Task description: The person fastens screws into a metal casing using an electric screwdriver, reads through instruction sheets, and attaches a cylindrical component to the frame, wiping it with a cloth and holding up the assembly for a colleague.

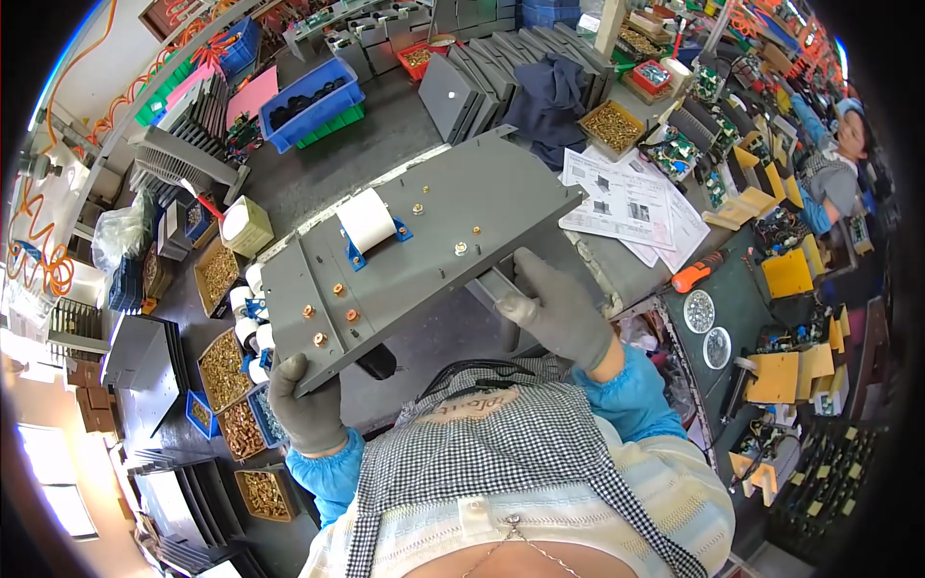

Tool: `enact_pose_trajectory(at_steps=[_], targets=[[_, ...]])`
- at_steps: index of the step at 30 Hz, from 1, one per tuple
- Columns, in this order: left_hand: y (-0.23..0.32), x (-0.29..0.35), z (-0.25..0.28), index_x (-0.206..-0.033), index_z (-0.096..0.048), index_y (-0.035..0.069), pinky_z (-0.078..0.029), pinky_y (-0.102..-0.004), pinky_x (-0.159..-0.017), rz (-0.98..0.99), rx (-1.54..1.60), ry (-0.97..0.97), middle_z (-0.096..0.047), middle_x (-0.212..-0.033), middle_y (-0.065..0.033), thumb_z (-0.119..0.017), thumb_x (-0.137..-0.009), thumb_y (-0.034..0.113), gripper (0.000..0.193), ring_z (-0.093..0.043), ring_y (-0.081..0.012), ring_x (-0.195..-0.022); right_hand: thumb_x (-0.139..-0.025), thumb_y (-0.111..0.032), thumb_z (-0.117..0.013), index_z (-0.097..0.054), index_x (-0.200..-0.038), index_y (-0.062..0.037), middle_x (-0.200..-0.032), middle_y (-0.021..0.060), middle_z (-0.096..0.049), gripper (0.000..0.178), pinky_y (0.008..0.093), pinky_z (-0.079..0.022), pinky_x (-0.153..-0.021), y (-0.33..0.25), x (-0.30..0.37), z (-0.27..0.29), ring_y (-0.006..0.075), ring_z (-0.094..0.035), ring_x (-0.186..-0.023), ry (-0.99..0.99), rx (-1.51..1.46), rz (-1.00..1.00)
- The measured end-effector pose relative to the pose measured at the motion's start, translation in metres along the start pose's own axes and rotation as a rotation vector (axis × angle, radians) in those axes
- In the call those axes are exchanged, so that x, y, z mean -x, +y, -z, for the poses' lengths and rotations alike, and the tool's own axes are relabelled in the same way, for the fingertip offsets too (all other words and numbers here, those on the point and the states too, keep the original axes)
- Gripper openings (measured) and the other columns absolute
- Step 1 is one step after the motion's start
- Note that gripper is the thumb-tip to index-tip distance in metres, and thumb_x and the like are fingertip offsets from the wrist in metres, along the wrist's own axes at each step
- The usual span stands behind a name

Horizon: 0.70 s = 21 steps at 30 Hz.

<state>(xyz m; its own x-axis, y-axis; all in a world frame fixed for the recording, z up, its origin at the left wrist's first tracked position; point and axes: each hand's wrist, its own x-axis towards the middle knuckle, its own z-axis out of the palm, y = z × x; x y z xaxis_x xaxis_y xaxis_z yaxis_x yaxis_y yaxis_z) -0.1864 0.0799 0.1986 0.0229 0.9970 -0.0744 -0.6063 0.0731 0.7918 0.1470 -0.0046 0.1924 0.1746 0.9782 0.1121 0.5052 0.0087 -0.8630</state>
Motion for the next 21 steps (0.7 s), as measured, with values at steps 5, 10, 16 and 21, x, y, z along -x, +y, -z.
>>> enact_pose_trajectory(at_steps=[5,10,16,21], targets=[[0.002,-0.008,0.020,-0.115,-0.065,-0.008,-0.059,-0.0331,-0.089,-0.335,-0.671,-0.125,-0.070,-0.113,-0.0170,-0.053,-0.099,-0.002,0.022,-0.069,-0.0214,-0.100,-0.087,-0.059,-0.070,-0.069,-0.109,-0.0049,-0.110,0.0154,-0.068,0.058,0.0467,-0.053,-0.078,-0.033,-0.004,0.030,0.0362,-0.067,-0.093,0.299,0.299,0.102],[0.005,-0.016,0.002,-0.110,-0.066,-0.007,-0.059,-0.0324,-0.089,-0.390,-0.779,-0.116,-0.071,-0.109,-0.0143,-0.057,-0.098,-0.003,0.015,-0.069,-0.0184,-0.099,-0.079,-0.045,-0.081,-0.067,-0.122,-0.0050,-0.122,0.0136,-0.066,0.060,0.0449,-0.050,-0.096,-0.027,-0.050,0.015,0.0331,-0.062,-0.116,0.047,0.495,0.559],[0.016,-0.015,-0.041,-0.106,-0.066,-0.006,-0.059,-0.0298,-0.082,-0.487,-1.065,-0.085,-0.073,-0.103,-0.0127,-0.059,-0.097,-0.003,0.011,-0.071,-0.0181,-0.093,-0.078,-0.057,-0.078,-0.063,-0.132,-0.0069,-0.133,0.0164,-0.063,0.076,0.0457,-0.047,-0.104,-0.042,-0.078,0.036,0.0344,-0.058,-0.126,-0.220,0.468,0.436],[0.016,-0.017,-0.078,-0.107,-0.066,-0.006,-0.059,-0.0290,-0.080,-0.584,-1.097,-0.129,-0.073,-0.097,-0.0116,-0.062,-0.096,-0.004,0.012,-0.070,-0.0164,-0.087,-0.078,-0.056,-0.075,-0.063,-0.134,-0.0091,-0.132,0.0152,-0.064,0.074,0.0459,-0.047,-0.104,-0.055,-0.088,0.061,0.0343,-0.059,-0.125,-0.331,0.584,0.329]])
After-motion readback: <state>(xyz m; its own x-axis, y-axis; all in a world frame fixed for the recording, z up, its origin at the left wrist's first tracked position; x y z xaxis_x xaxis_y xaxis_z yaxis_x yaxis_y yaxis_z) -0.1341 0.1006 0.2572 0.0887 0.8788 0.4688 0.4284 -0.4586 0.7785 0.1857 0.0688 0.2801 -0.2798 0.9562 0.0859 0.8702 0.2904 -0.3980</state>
